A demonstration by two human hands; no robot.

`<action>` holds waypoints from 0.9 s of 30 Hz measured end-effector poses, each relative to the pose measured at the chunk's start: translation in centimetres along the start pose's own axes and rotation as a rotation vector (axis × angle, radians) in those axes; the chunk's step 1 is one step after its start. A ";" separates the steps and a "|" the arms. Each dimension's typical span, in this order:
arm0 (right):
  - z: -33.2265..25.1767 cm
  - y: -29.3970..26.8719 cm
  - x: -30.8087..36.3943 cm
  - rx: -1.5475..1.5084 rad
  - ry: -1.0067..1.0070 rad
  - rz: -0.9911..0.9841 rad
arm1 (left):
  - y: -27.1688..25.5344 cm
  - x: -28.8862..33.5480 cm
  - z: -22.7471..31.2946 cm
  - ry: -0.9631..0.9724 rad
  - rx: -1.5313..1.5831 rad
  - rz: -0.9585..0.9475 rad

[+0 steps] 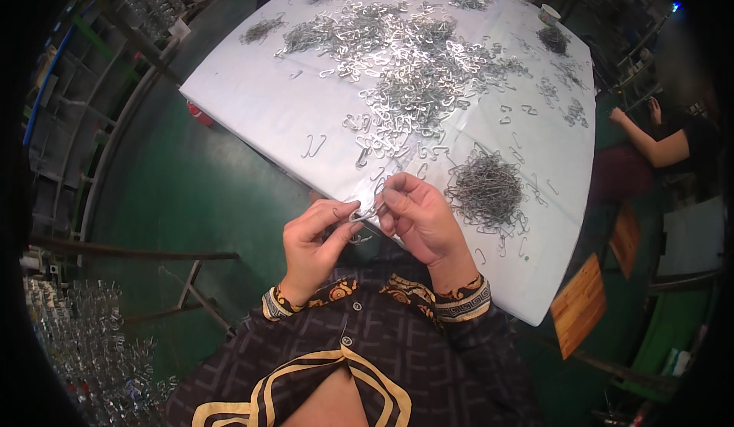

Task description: The person hangs a metal piece onto a rack and then sorts through many small metal hooks and loops on a table with other people.

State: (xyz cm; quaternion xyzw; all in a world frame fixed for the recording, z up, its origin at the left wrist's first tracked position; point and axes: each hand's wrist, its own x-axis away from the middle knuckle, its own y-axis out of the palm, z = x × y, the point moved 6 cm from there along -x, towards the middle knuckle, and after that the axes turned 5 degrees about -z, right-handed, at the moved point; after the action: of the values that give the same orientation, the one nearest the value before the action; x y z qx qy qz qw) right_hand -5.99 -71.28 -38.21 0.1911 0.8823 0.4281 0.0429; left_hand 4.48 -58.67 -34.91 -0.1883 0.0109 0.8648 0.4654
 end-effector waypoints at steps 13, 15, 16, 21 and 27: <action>1.8 0.6 2.0 0.064 -0.076 0.303 | -1.5 0.6 -0.2 0.076 -0.026 0.117; 1.8 0.6 2.1 0.067 -0.101 0.315 | -1.6 0.6 -0.1 0.069 -0.041 0.140; 1.8 0.6 2.1 0.067 -0.113 0.319 | -1.6 0.7 0.0 0.071 -0.051 0.140; 1.5 0.7 2.3 0.109 -0.167 0.343 | -1.7 0.7 0.3 0.100 -0.071 0.145; 1.6 0.7 2.4 0.144 -0.179 0.369 | -1.5 0.8 0.4 0.108 -0.084 0.144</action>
State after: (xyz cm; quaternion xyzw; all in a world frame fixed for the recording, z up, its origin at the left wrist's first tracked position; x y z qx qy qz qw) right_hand -7.63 -68.80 -38.43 0.3890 0.8534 0.3459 0.0284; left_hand 5.17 -57.10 -34.62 -0.2525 0.0131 0.8843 0.3926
